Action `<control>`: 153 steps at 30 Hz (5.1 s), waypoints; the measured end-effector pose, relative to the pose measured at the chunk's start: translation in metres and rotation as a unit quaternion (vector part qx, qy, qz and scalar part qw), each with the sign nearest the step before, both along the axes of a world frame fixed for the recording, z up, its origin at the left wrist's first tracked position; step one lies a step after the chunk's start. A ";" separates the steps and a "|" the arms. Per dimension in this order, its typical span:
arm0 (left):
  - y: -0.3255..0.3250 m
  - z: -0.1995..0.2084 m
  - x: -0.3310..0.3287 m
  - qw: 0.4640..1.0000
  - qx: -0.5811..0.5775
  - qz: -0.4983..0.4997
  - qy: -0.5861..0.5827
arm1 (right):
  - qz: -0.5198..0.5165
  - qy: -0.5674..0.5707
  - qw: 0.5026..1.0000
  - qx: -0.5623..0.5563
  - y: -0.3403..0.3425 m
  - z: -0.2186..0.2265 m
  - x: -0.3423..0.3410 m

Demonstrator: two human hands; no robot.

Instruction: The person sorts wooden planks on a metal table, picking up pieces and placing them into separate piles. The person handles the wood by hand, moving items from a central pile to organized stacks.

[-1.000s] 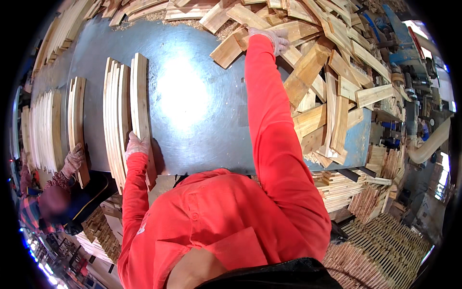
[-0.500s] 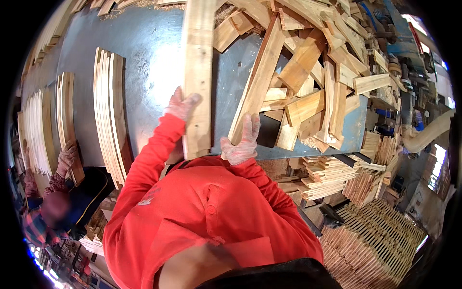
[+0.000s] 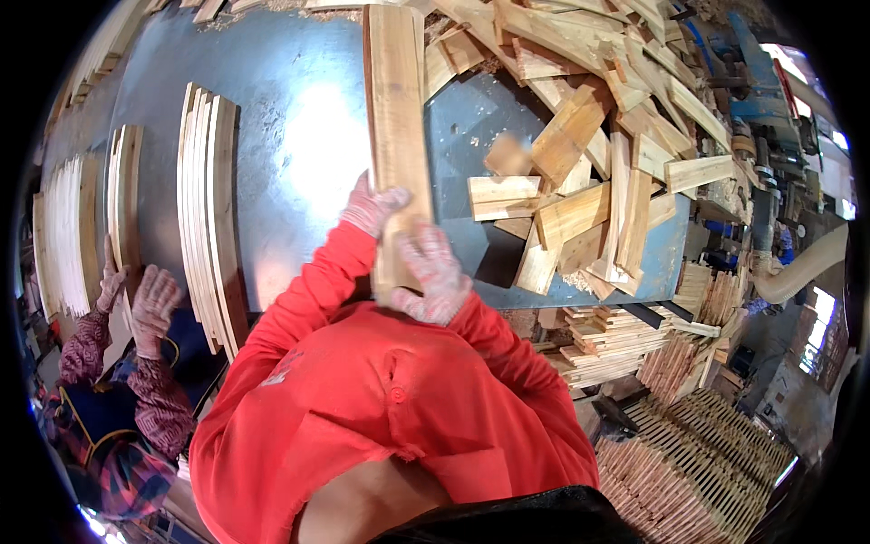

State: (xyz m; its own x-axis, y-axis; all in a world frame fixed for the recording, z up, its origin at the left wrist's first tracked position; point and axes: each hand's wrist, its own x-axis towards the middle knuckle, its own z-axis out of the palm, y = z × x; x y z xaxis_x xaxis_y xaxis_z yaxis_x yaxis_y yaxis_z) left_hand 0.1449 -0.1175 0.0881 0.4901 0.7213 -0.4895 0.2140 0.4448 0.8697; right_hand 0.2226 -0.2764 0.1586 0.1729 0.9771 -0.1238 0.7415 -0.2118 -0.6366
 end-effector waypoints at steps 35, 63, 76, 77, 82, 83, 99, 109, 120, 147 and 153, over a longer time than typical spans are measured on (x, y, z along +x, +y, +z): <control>0.042 0.032 -0.102 0.947 -0.279 -0.135 -0.087 | 0.504 -0.192 0.841 0.039 0.118 -0.005 -0.014; 0.054 0.019 -0.038 0.991 -0.002 -0.082 -0.102 | -0.715 0.195 0.659 -0.128 0.258 0.015 0.303; 0.014 0.026 -0.079 0.963 -0.086 -0.066 -0.247 | -0.173 0.407 0.872 0.209 0.122 -0.048 -0.016; 0.016 0.027 -0.085 0.956 -0.114 -0.058 -0.266 | -0.156 0.487 0.845 0.156 0.129 -0.030 -0.019; 0.035 -0.015 -0.132 0.962 -0.188 -0.006 -0.197 | -0.079 0.772 0.628 -0.062 0.122 -0.082 0.014; 0.027 -0.019 -0.139 0.938 -0.230 0.024 -0.258 | -0.083 0.846 0.522 -0.069 0.116 -0.081 0.014; 0.024 -0.031 -0.129 0.956 -0.191 0.130 -0.179 | -0.163 0.779 0.594 -0.115 0.125 -0.079 -0.006; 0.008 -0.072 -0.117 0.908 -0.236 0.107 -0.329 | -0.093 0.394 0.912 -0.072 0.125 -0.113 -0.041; 0.039 -0.039 -0.177 0.984 -0.035 0.115 0.128 | -0.122 0.661 0.737 -0.066 0.091 -0.147 0.045; -0.024 -0.034 -0.283 0.966 -0.024 0.240 -0.094 | -0.163 -0.157 0.941 -0.253 0.161 -0.095 -0.069; 0.055 0.014 -0.295 0.893 0.040 0.020 0.448 | -0.155 0.205 0.961 -0.099 0.146 -0.107 -0.040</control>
